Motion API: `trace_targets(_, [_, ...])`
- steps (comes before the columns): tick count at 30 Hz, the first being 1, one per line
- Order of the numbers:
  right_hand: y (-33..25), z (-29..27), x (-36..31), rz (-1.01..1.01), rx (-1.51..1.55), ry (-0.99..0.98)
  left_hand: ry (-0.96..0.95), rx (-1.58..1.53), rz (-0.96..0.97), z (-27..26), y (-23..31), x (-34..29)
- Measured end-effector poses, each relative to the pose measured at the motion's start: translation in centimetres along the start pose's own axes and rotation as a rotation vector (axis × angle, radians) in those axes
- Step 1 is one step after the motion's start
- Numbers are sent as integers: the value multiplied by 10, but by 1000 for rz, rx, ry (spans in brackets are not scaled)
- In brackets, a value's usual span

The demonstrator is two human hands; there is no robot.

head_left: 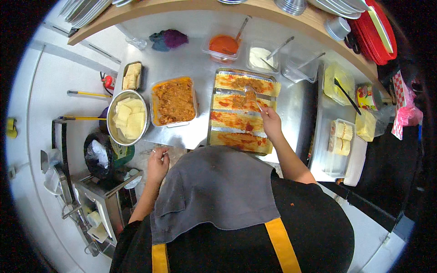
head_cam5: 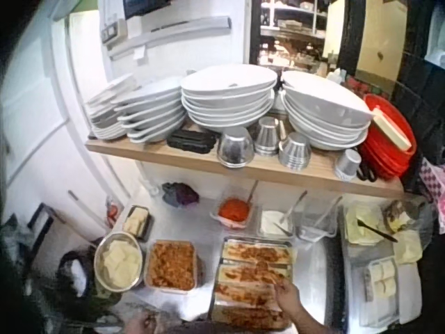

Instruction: The person spreads red sauce on several tortillas laid out on a tray, then adds a brown filling and a white creamy topping. They roll each tortilla into a taco and place the finished items into a container.

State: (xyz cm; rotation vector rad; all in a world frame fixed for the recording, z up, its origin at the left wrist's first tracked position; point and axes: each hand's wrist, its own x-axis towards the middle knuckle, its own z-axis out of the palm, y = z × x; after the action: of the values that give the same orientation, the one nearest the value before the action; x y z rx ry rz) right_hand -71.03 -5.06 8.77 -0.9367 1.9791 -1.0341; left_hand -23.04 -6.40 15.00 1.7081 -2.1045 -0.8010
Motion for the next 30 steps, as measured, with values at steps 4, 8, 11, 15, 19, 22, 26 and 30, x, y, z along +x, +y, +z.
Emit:
trace_targets(4, [-40, 3, -7, 134, 254, -233, 207, 33, -67, 0, 21, 25])
trace_targets(8, [-114, 37, -13, -359, 99, -355, 392, 42, -51, -3, 27, 57])
trace_targets(11, [-175, 74, -9, -551, -254, -507, 304, 60, -18, -4, 28, 82])
trace_targets(15, [-231, 134, -13, -724, -755, -577, 179, 50, -112, -10, 37, 93])
trace_targets(19, [-246, 164, -21, -784, -986, -683, 107, 18, -170, -22, 39, 95])
trace_targets(22, [-245, 172, -25, -797, -1017, -730, 110, -33, -161, -24, 34, 95])
trace_targets(26, [-244, 163, -29, -821, -956, -749, 143, -28, -144, -19, 27, 97])
trace_targets(30, [-252, 135, -30, -832, -1020, -766, 177, -10, -120, -17, 26, 97])
